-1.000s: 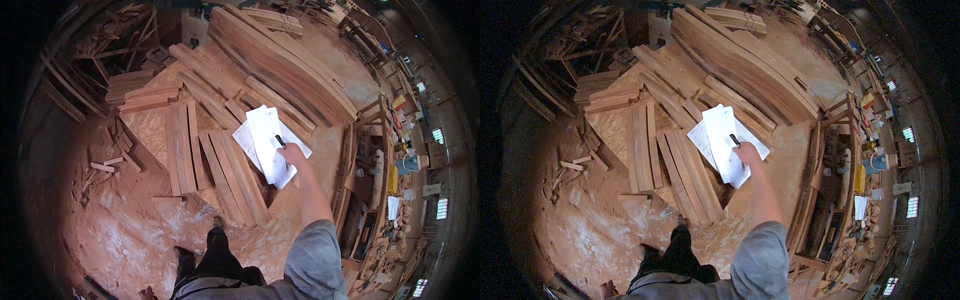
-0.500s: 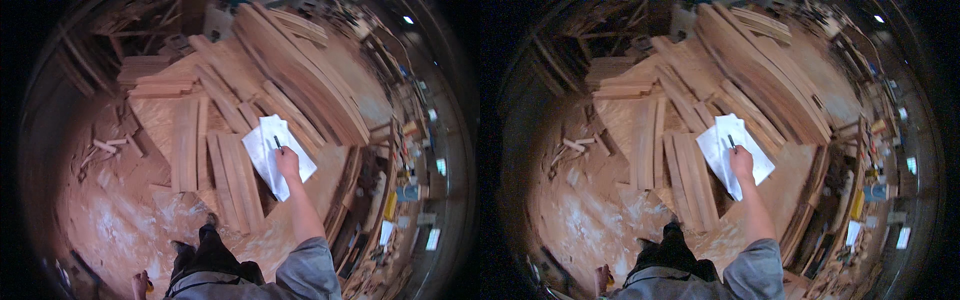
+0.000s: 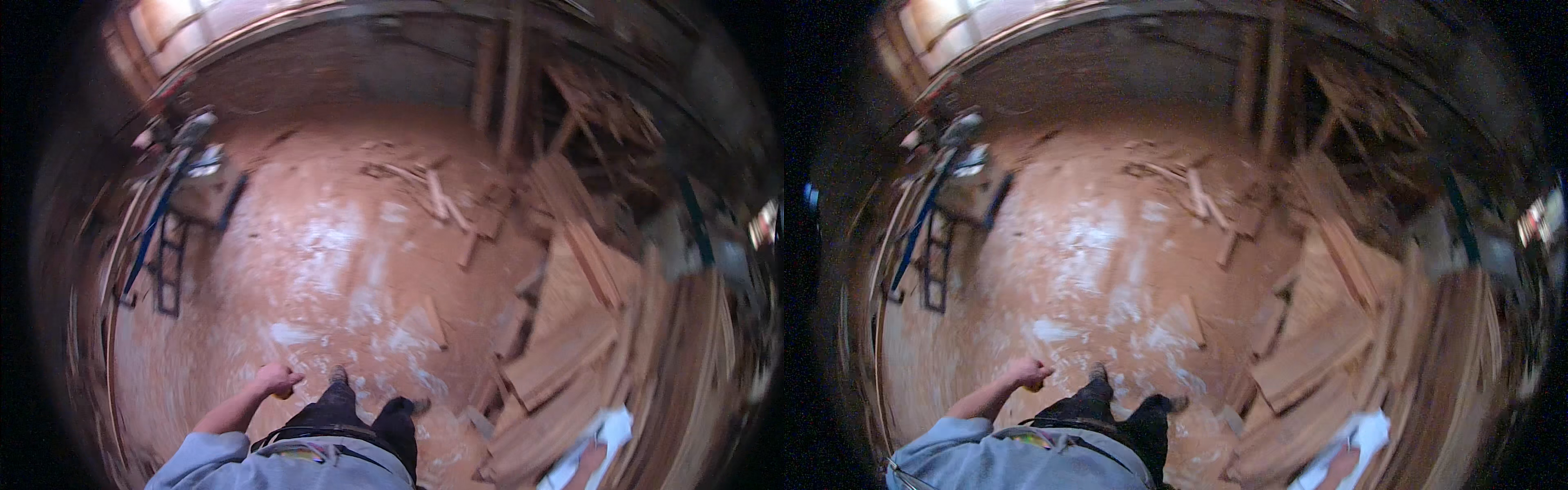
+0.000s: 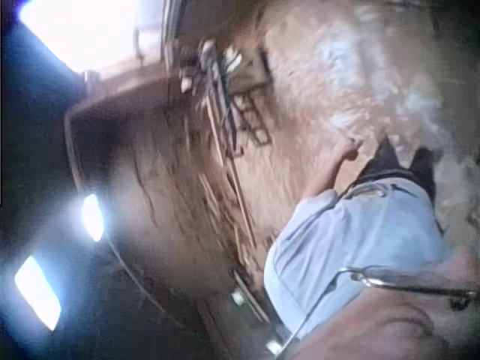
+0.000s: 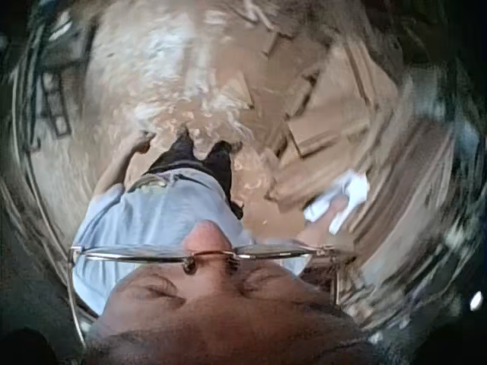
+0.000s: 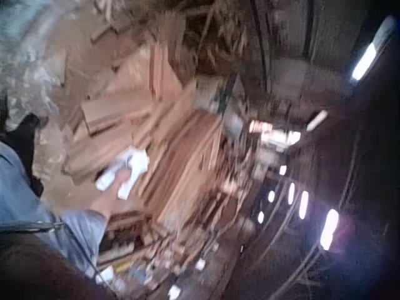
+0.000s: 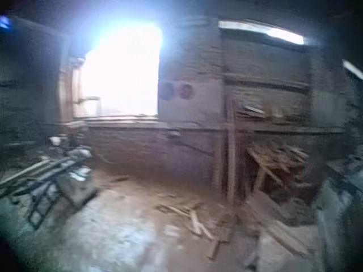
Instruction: The person writes on a sheet of paper, measures a long wooden plank with a tape measure, and marks the wood with a pen and a square. The person then uses a wrench and pliers to adjust components on a woodworking machine.
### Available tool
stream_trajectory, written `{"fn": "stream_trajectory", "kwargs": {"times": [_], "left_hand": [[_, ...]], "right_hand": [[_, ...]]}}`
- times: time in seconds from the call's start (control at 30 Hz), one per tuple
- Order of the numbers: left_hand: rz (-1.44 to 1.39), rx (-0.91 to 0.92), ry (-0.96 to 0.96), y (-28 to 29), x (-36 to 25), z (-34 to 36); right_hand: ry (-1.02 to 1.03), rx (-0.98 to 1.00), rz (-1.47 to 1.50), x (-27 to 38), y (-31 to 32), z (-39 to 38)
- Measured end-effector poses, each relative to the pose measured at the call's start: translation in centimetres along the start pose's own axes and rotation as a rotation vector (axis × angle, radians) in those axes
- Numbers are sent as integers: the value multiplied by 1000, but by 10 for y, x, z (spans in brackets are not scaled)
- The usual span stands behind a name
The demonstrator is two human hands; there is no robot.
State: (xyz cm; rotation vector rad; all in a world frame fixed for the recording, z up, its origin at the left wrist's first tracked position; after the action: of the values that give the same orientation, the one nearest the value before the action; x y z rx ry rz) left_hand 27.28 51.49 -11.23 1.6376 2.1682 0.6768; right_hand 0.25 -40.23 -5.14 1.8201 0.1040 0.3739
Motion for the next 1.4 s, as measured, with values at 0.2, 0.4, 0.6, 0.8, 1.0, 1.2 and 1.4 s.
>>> {"fn": "stream_trajectory", "kwargs": {"times": [0.2, 0.4, 0.6, 0.8, 1.0, 1.2, 1.4], "left_hand": [[-3, 43, -19, -24, 68, -4], [-175, -36, -31, -47, 184, 40], [-795, -9, -18, -90, 269, 104], [-1758, 66, -24, -39, 323, 94], [-2117, -65, 56, 13, 375, 48], [-2603, -124, 219, -14, 445, 38], [-2907, -409, 233, 59, 521, 39]], "right_hand": [[481, -194, 313, 187, -9, -145], [819, 306, 417, 375, -127, -334], [871, 632, 198, 463, -226, -456], [821, 747, -14, 488, -269, -458], [1112, 777, 91, 581, -344, -489], [1108, 1025, -29, 704, -423, -637], [871, 1119, -215, 790, -450, -684]]}}
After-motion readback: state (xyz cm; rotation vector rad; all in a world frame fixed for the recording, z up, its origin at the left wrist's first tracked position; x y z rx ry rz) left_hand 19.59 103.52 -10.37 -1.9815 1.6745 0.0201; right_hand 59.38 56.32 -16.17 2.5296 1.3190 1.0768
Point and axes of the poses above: each hand's wrist, its own z-axis towards the middle knuckle, its own y-axis out of the back of the hand, x = y × z, the point moved 10 cm from there along z, towards the middle knuckle, and after that the axes turned 1 degree about -y, right-handed, at the moved point
